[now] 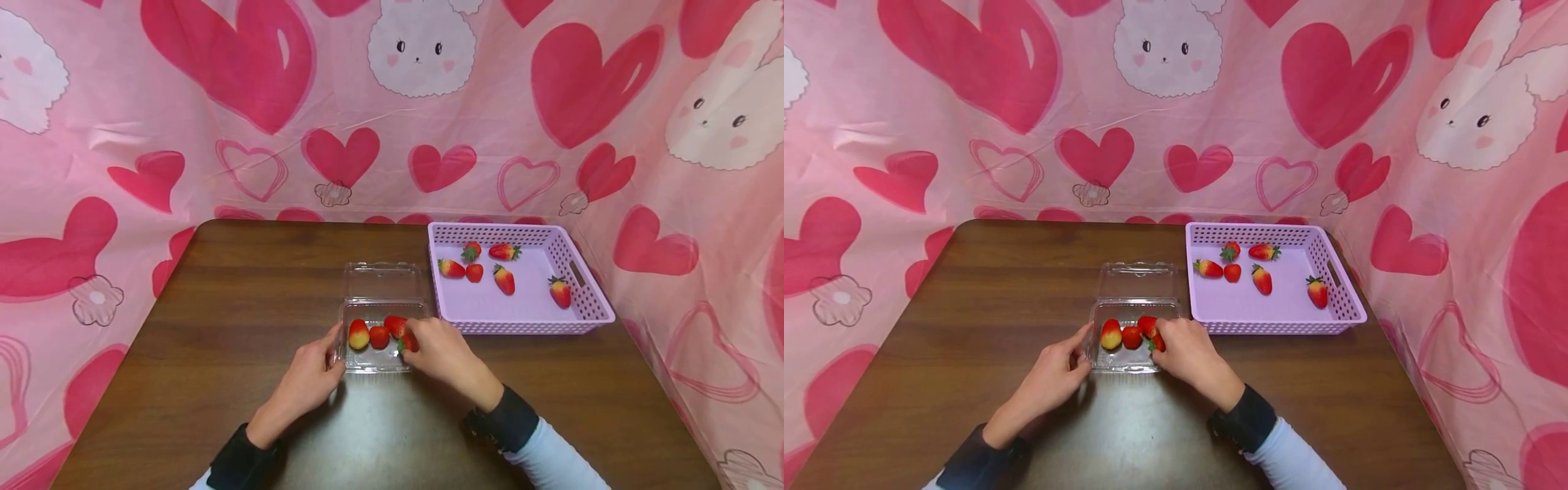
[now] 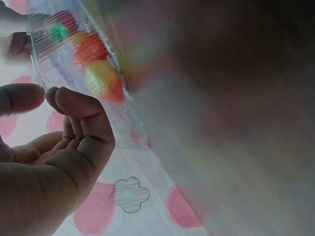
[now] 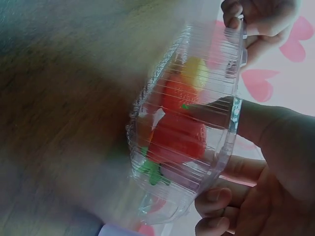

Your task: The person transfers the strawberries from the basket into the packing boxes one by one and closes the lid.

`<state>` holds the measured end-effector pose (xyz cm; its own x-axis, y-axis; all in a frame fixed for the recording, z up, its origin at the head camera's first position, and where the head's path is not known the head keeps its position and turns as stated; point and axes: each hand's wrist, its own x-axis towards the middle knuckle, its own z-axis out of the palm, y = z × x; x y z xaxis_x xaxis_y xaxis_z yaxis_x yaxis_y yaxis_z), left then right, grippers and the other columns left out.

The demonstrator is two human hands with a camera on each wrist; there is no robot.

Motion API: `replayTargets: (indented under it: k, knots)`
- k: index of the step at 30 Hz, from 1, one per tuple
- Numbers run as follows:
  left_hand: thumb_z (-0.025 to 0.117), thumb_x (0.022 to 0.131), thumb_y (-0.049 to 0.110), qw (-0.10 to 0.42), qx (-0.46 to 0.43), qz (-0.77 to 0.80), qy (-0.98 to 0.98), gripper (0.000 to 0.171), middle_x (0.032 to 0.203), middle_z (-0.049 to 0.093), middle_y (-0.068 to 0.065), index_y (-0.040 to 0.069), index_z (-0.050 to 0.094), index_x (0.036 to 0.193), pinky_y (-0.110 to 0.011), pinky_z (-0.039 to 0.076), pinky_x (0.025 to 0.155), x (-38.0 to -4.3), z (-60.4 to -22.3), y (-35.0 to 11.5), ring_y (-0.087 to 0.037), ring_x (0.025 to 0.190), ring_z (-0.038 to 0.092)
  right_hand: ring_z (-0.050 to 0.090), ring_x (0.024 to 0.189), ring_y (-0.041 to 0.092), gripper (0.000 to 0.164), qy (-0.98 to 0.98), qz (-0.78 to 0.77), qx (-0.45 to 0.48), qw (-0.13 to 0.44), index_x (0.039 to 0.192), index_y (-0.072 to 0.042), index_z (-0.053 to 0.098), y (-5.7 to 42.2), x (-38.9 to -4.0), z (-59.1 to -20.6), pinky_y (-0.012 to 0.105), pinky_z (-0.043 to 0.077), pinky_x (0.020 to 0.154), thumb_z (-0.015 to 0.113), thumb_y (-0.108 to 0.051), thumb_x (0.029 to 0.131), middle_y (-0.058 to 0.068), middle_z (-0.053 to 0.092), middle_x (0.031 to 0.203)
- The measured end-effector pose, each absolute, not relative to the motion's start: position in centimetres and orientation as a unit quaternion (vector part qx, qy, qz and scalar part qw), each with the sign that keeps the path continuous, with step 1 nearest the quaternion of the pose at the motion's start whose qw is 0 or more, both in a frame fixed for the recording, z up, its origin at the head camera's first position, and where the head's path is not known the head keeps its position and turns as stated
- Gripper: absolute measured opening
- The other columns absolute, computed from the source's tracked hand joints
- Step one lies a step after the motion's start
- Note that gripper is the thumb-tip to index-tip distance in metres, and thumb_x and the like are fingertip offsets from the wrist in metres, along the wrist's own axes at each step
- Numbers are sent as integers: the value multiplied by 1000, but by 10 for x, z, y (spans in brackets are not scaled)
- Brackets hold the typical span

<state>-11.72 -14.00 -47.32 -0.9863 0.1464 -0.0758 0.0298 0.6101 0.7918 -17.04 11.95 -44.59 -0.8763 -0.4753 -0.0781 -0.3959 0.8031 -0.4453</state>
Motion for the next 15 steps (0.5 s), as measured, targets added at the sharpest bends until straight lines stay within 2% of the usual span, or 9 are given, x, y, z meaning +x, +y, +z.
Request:
replayTargets:
  k: [15]
  knots:
    - [68,92,2,67,48,438,895,70,75,50,-5,1,45,158,-27,42,51,-117,-472,-139,-19,64,49,58,68,15,36,955,-170,-219,104,109,-7,76,114,-172,-443,31,53,67,92,-24,82,1,71,82]
